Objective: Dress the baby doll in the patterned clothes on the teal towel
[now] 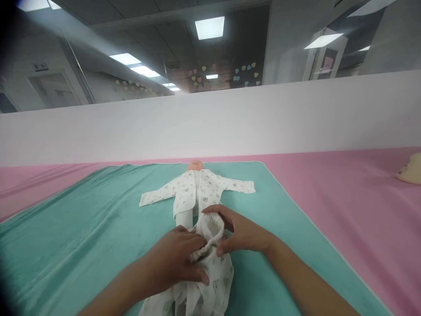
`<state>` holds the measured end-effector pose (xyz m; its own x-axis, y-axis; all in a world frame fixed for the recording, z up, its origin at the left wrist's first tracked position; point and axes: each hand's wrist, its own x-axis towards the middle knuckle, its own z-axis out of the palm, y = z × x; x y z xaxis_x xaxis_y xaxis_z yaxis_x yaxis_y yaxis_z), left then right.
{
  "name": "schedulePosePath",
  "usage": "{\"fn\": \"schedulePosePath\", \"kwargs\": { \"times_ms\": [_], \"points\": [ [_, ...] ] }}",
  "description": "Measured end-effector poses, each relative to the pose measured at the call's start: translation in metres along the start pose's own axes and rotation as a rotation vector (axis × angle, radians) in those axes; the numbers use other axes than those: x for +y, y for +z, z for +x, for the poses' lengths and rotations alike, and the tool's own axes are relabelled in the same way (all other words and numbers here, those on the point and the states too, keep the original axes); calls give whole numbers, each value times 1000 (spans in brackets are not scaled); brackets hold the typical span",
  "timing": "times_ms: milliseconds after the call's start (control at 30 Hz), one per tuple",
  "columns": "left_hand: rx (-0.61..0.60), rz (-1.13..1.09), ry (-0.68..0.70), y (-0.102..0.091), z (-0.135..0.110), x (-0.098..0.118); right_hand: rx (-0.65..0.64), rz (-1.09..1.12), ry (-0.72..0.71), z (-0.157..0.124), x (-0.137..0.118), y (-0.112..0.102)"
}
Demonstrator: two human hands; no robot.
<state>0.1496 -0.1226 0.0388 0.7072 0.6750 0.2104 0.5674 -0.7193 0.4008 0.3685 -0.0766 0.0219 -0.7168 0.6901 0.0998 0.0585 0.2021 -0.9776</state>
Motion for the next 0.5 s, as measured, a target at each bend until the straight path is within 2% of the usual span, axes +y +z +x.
{"fn": "schedulePosePath", "kwargs": {
  "times_ms": [67, 167, 233, 267, 333, 400, 467, 500],
  "points": [
    [48, -21, -10, -3, -1, 1, -53, -153, 29, 1, -2, 4],
    [261, -165, -131, -11, 0, 5, -115, -233, -69, 5, -6, 16],
    [372, -348, -260, -19, -1, 7, -54, -138, -183, 8, -9, 23],
    [380, -477, -324, -24, -3, 7, 17, -60, -240, 8, -11, 26],
    [267, -766, -398, -34, -9, 8, 194, 131, -336, 7, -15, 27],
    [-13, -919, -379, -45, -13, 11, 348, 356, -369, 3, -16, 26],
    [-322, -840, -300, -53, -15, 17, 400, 552, -338, -2, -14, 23],
    [-406, -768, -277, -56, -13, 21, 379, 616, -312, -4, -13, 23]
  ]
}}
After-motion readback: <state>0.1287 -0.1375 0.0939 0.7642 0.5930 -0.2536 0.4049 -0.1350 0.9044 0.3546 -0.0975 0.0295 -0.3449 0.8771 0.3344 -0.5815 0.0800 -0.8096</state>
